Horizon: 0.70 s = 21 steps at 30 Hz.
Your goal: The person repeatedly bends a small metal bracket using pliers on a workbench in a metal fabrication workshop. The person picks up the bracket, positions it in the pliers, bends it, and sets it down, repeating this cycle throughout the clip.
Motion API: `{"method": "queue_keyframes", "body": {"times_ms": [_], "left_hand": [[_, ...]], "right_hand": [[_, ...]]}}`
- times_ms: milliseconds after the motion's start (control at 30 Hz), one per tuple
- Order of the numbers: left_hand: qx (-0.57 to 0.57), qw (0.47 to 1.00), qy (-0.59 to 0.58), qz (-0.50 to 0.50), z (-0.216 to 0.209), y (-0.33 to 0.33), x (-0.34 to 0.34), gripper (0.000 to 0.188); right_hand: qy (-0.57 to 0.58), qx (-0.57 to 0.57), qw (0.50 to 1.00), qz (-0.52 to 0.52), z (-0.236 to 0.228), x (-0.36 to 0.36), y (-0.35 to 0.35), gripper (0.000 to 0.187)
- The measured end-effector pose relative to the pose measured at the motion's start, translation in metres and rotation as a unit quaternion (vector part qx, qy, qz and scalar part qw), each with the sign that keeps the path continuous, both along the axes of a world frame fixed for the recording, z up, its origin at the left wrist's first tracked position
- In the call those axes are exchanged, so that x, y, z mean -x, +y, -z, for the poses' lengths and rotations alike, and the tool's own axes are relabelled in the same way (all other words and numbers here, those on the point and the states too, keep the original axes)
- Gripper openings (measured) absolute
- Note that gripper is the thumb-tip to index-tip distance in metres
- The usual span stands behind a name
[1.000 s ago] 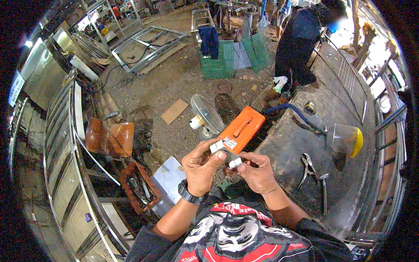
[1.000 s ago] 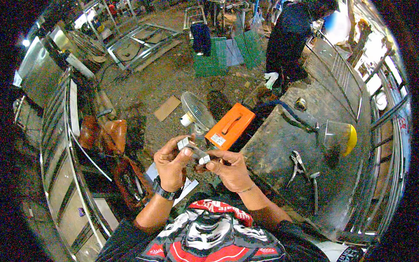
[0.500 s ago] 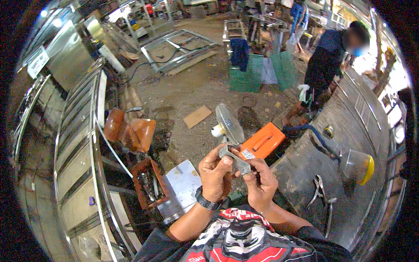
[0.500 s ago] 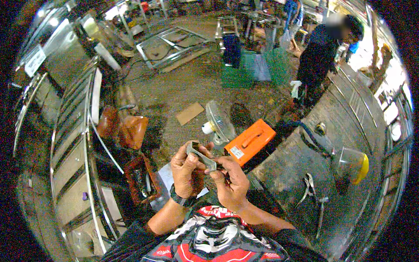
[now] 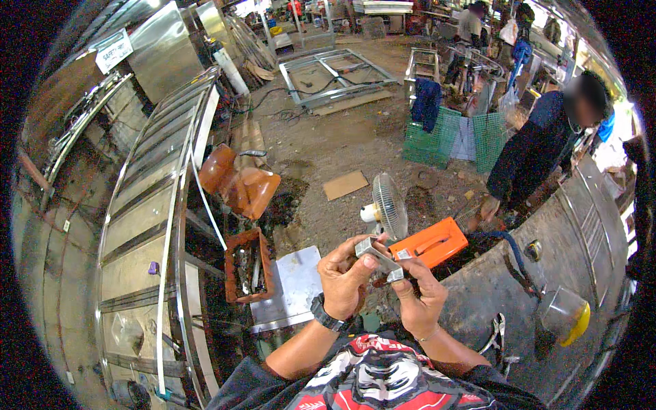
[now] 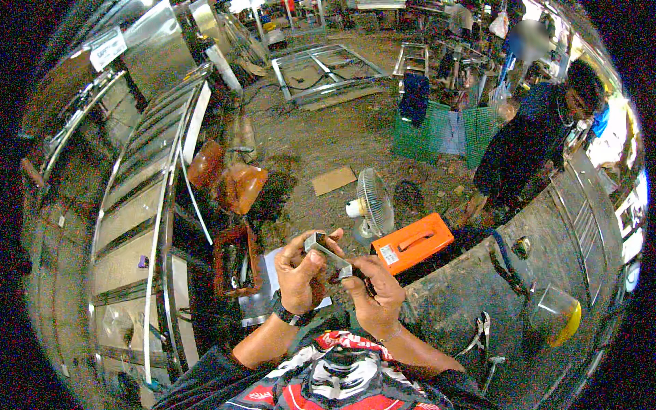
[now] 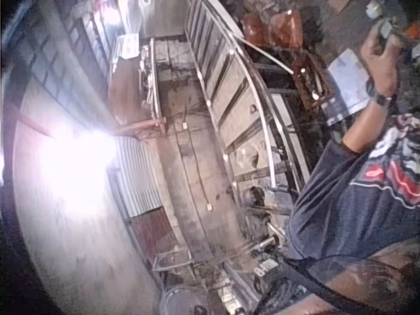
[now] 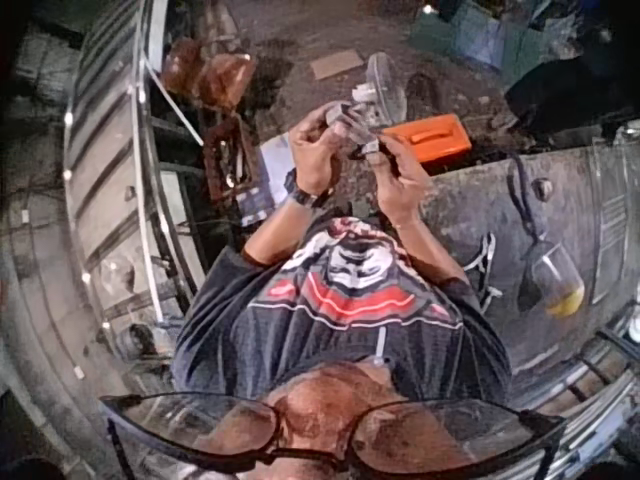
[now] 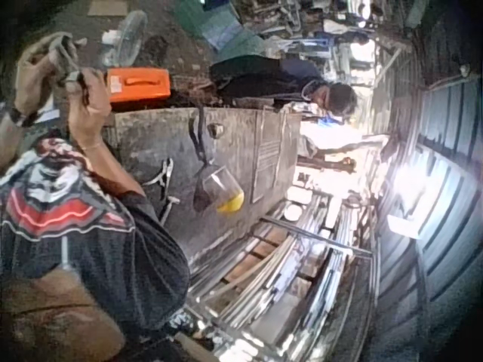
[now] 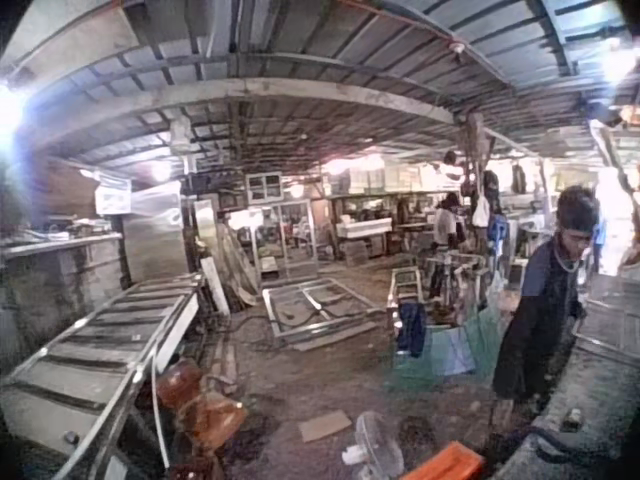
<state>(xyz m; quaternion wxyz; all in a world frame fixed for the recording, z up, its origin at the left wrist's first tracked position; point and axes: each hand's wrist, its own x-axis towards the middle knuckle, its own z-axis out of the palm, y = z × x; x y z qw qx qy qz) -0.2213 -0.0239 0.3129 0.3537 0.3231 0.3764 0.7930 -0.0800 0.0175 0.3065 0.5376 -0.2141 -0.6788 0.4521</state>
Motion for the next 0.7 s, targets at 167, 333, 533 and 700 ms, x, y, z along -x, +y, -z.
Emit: {"method": "queue_keyframes", "body": {"times_ms": [167, 333, 533, 700], "left_hand": [[-0.072, 0.99, -0.104, 0.057, 0.0, -0.009, -0.005, 0.046], [-0.086, 0.951, -0.273, 0.117, 0.0, -0.019, -0.008, 0.044], [-0.158, 0.874, -0.427, 0.169, 0.014, -0.019, 0.02, 0.037], [-0.147, 0.857, -0.462, 0.175, 0.018, -0.022, 0.044, 0.032]], "right_hand": [[-0.043, -0.011, 0.999, -0.012, -0.012, -0.001, -0.018, 0.03], [0.009, -0.073, 0.996, -0.042, -0.016, 0.018, -0.023, 0.033], [-0.038, -0.006, 0.994, -0.098, -0.015, 0.029, -0.025, 0.037], [-0.039, -0.073, 0.995, -0.054, -0.019, 0.077, -0.024, 0.044]]}}
